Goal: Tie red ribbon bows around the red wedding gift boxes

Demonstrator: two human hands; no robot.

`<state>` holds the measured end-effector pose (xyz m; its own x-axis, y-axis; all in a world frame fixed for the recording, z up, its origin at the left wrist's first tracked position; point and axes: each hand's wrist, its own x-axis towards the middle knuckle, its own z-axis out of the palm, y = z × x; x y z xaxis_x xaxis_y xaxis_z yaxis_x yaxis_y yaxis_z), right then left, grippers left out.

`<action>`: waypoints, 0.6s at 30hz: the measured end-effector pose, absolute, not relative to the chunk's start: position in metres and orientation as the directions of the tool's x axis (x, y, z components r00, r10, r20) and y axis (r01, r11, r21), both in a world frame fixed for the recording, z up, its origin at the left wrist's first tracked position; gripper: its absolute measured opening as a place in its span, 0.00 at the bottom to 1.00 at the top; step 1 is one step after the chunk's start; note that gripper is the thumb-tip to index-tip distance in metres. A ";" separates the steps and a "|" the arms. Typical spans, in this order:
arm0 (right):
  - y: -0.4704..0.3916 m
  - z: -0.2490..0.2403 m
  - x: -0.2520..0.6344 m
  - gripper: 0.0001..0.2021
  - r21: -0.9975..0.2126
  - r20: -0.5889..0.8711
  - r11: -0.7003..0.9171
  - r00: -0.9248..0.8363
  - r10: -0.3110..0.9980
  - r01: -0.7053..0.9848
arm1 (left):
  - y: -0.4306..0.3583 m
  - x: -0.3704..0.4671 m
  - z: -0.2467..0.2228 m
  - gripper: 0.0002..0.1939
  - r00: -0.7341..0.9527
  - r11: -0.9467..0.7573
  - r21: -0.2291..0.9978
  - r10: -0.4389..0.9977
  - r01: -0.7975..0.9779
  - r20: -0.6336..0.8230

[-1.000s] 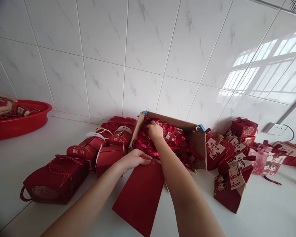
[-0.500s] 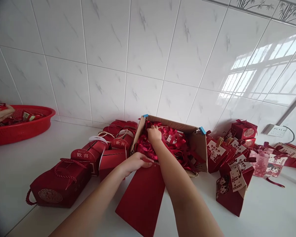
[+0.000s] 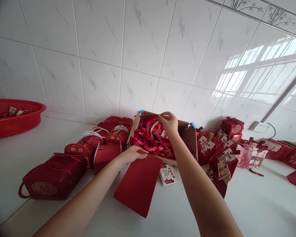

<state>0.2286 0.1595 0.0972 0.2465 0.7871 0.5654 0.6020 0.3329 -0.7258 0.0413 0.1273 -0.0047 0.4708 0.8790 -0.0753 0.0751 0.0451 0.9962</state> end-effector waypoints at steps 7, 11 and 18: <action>0.051 0.033 0.286 0.11 -0.836 0.388 0.443 0.221 0.895 -0.325 | 0.128 0.050 -0.002 0.21 0.418 -0.026 0.997 0.908 0.067 -0.005; 0.038 -0.024 0.306 0.13 -0.816 0.240 0.338 0.256 0.936 -0.470 | 0.131 0.057 0.000 0.20 0.332 -0.142 0.985 0.938 0.098 0.102; 0.051 -0.059 0.318 0.12 -0.862 0.279 0.403 0.376 0.884 -0.307 | 0.126 0.061 0.007 0.23 0.371 -0.234 0.971 0.907 0.049 0.200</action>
<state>0.3184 0.0507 -0.0591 0.3762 0.8836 0.2786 -0.3072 0.4026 -0.8623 0.0611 0.1264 0.0075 0.3706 0.9071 0.1996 0.0488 -0.2336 0.9711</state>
